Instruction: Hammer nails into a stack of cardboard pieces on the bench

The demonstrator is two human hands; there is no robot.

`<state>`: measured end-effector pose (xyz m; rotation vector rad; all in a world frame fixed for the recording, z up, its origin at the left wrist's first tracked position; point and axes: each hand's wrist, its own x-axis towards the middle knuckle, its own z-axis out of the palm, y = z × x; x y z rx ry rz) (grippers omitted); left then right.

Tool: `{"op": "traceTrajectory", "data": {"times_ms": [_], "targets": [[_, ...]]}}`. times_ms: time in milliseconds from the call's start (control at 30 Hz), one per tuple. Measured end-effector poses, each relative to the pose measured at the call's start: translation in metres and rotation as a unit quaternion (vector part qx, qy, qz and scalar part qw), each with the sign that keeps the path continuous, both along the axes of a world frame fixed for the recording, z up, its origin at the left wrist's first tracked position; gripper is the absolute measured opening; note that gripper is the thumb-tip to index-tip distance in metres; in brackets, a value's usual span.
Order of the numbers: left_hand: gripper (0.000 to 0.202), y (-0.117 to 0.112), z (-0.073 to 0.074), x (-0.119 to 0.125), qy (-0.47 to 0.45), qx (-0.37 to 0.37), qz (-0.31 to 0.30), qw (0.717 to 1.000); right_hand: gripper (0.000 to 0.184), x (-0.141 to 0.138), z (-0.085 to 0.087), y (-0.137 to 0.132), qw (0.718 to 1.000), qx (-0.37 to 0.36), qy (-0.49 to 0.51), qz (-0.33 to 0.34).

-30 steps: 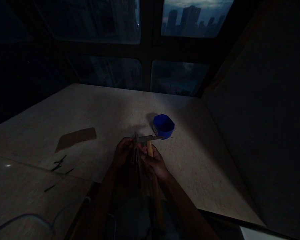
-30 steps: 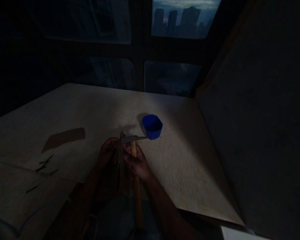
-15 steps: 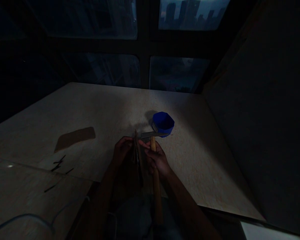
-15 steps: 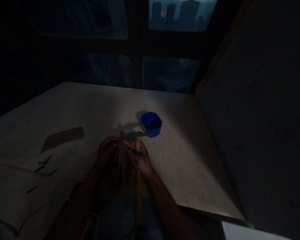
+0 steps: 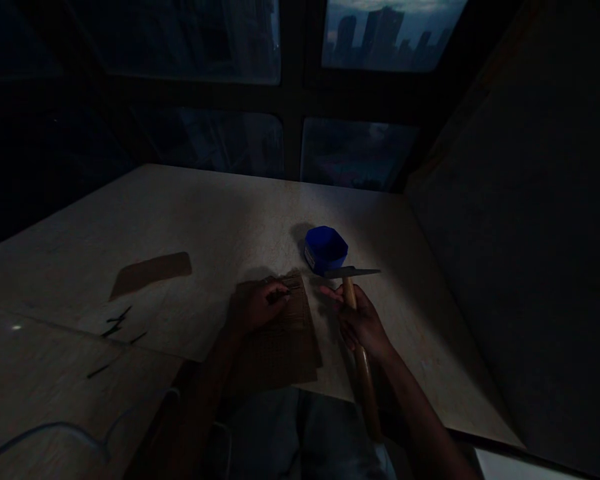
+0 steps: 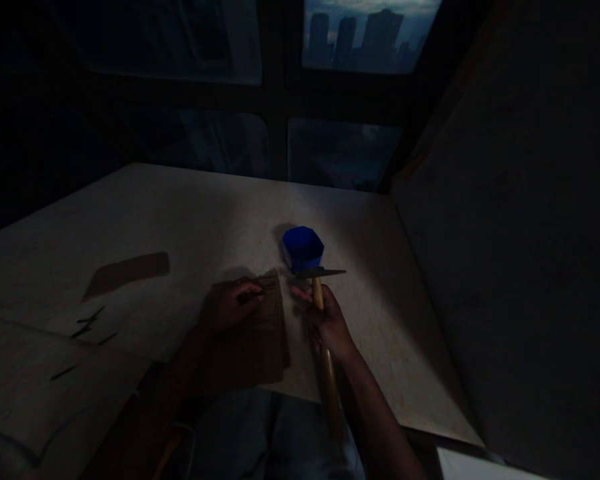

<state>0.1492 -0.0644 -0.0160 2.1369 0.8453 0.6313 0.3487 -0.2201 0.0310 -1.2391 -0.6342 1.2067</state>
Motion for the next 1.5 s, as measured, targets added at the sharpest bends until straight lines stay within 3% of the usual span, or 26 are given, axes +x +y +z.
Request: {"op": "traceTrajectory", "data": {"times_ms": [133, 267, 367, 533, 767, 933, 1100, 1500], "targets": [[0.017, 0.001, -0.002, 0.020, -0.004, -0.005, -0.048, 0.999, 0.027, -0.008, -0.007, -0.012, 0.999, -0.010, -0.042, 0.021], [0.008, -0.001, 0.005, 0.036, 0.006, 0.001, -0.056, 0.998, 0.022, -0.017, -0.016, -0.011, 0.991, 0.010, -0.132, 0.033], [0.008, -0.004, 0.007, 0.039, 0.027, 0.011, -0.053, 0.998, 0.022, -0.018, -0.028, -0.005, 0.978, 0.022, -0.204, 0.033], [0.020, -0.013, 0.002, 0.031, 0.040, 0.029, -0.054, 0.997, 0.019, -0.018, -0.041, -0.003, 0.975, -0.035, -0.216, 0.029], [0.020, -0.023, -0.010, 0.031, 0.015, 0.041, 0.003, 0.999, 0.021, -0.021, -0.038, -0.006, 0.978, -0.049, -0.204, 0.009], [0.011, -0.024, -0.002, 0.038, 0.049, 0.056, 0.018, 0.997, 0.023, -0.025, -0.029, -0.009, 0.979, -0.028, -0.199, -0.018], [0.019, -0.020, 0.005, 0.039, 0.053, 0.061, 0.017, 0.997, 0.027, -0.028, -0.022, -0.009, 0.980, -0.058, -0.190, -0.003], [0.021, -0.021, 0.002, 0.039, 0.030, 0.079, 0.007, 0.996, 0.029, -0.034, -0.032, -0.009, 0.973, -0.090, -0.211, -0.006]]}}
